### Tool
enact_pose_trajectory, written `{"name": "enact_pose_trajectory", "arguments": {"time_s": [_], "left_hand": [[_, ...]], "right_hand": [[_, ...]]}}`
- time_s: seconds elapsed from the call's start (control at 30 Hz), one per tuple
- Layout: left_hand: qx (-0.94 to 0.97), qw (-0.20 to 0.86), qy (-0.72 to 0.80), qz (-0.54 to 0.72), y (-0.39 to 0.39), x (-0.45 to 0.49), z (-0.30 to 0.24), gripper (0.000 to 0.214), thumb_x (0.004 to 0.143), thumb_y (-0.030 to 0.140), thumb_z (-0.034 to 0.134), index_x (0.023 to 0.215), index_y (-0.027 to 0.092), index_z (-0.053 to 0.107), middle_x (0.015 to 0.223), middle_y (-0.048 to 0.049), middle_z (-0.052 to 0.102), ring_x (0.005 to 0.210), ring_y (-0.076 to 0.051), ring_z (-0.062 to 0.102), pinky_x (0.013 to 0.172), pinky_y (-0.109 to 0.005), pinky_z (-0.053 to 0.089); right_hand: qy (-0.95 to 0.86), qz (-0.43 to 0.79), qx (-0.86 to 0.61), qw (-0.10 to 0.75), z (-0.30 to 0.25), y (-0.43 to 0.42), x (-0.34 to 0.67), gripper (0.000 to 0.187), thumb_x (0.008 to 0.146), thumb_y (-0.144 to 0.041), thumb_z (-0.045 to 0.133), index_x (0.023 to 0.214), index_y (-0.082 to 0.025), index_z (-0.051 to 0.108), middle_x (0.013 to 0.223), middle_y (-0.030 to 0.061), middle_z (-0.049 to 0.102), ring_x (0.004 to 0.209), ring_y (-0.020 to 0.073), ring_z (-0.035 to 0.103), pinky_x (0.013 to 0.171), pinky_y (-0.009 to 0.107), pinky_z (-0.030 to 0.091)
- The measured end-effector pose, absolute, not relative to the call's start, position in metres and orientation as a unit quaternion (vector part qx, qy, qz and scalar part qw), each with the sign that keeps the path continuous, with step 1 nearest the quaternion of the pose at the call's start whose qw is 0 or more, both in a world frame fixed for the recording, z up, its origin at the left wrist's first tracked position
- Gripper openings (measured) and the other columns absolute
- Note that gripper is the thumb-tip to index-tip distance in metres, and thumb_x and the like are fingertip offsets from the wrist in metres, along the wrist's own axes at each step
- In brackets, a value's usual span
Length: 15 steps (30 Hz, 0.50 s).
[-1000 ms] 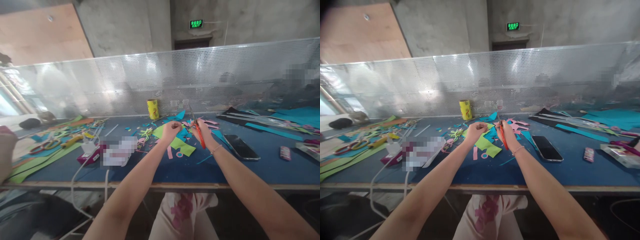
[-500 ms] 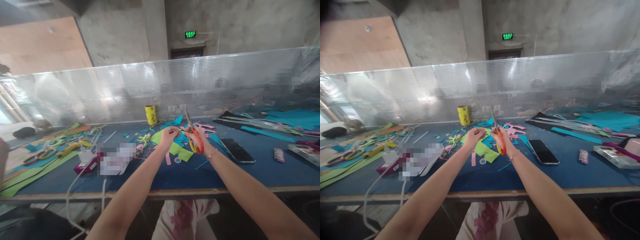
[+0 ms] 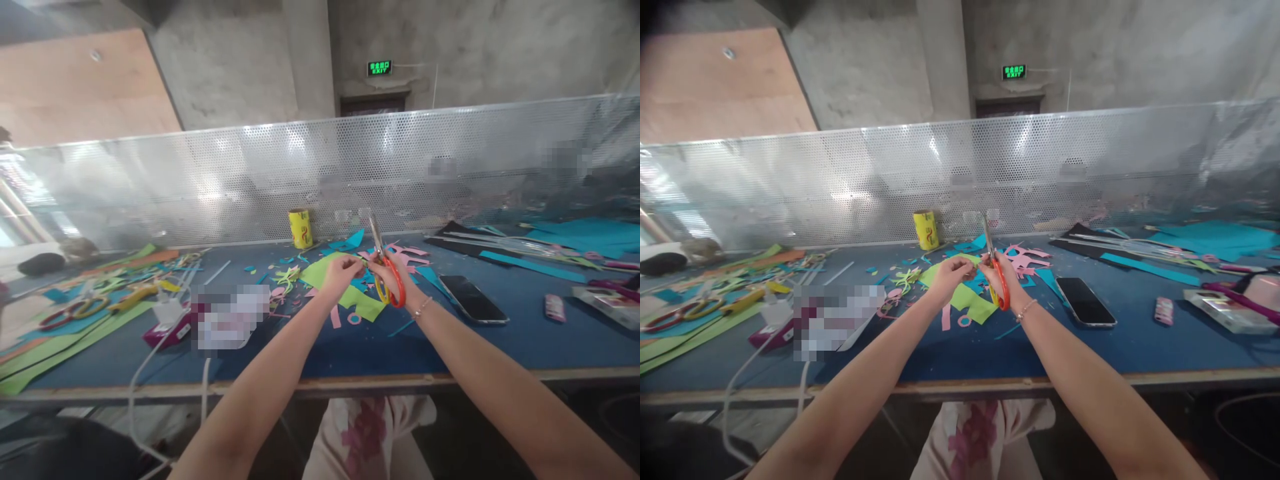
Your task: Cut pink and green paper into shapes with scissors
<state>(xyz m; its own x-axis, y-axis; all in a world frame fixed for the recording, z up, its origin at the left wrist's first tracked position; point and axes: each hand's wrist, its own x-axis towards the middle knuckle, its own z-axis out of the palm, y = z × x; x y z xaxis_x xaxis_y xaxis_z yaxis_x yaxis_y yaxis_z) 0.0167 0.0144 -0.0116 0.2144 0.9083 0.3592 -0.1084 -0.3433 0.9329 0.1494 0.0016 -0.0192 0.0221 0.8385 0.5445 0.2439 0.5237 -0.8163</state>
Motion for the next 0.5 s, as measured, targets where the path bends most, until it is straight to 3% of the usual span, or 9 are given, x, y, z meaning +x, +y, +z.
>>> {"name": "enact_pose_trajectory", "arguments": {"time_s": [0.17, 0.3, 0.5], "left_hand": [[0.618, 0.467, 0.342, 0.532, 0.017, 0.017, -0.013, 0.011, 0.064, 0.025, 0.060, 0.061, 0.015, 0.057, 0.054, 0.0007, 0.057, 0.053, -0.010, 0.054, 0.058, -0.025, 0.046], [0.560, 0.483, 0.347, 0.576, 0.020, 0.015, -0.013, 0.012, 0.063, 0.025, 0.061, 0.062, 0.015, 0.056, 0.054, 0.0014, 0.055, 0.052, -0.009, 0.053, 0.059, -0.025, 0.045], [0.460, 0.551, 0.288, 0.634, 0.026, 0.008, -0.008, 0.021, 0.062, 0.032, 0.064, 0.064, 0.014, 0.052, 0.060, 0.0007, 0.055, 0.055, -0.006, 0.051, 0.060, -0.022, 0.044]], "right_hand": [[-0.653, 0.261, -0.439, 0.559, -0.020, 0.005, 0.151, 0.029, 0.068, -0.046, 0.052, 0.079, -0.019, 0.047, 0.060, -0.0024, 0.049, 0.051, 0.0117, 0.047, 0.049, 0.027, 0.040], [-0.687, 0.145, -0.459, 0.545, -0.021, 0.008, 0.156, 0.029, 0.068, -0.044, 0.054, 0.081, -0.020, 0.047, 0.067, 0.0006, 0.052, 0.060, 0.0152, 0.050, 0.061, 0.031, 0.042], [-0.762, 0.003, -0.469, 0.446, -0.021, 0.010, 0.167, 0.030, 0.063, -0.040, 0.062, 0.079, -0.020, 0.046, 0.071, 0.0039, 0.053, 0.066, 0.0190, 0.052, 0.060, 0.030, 0.039]]}}
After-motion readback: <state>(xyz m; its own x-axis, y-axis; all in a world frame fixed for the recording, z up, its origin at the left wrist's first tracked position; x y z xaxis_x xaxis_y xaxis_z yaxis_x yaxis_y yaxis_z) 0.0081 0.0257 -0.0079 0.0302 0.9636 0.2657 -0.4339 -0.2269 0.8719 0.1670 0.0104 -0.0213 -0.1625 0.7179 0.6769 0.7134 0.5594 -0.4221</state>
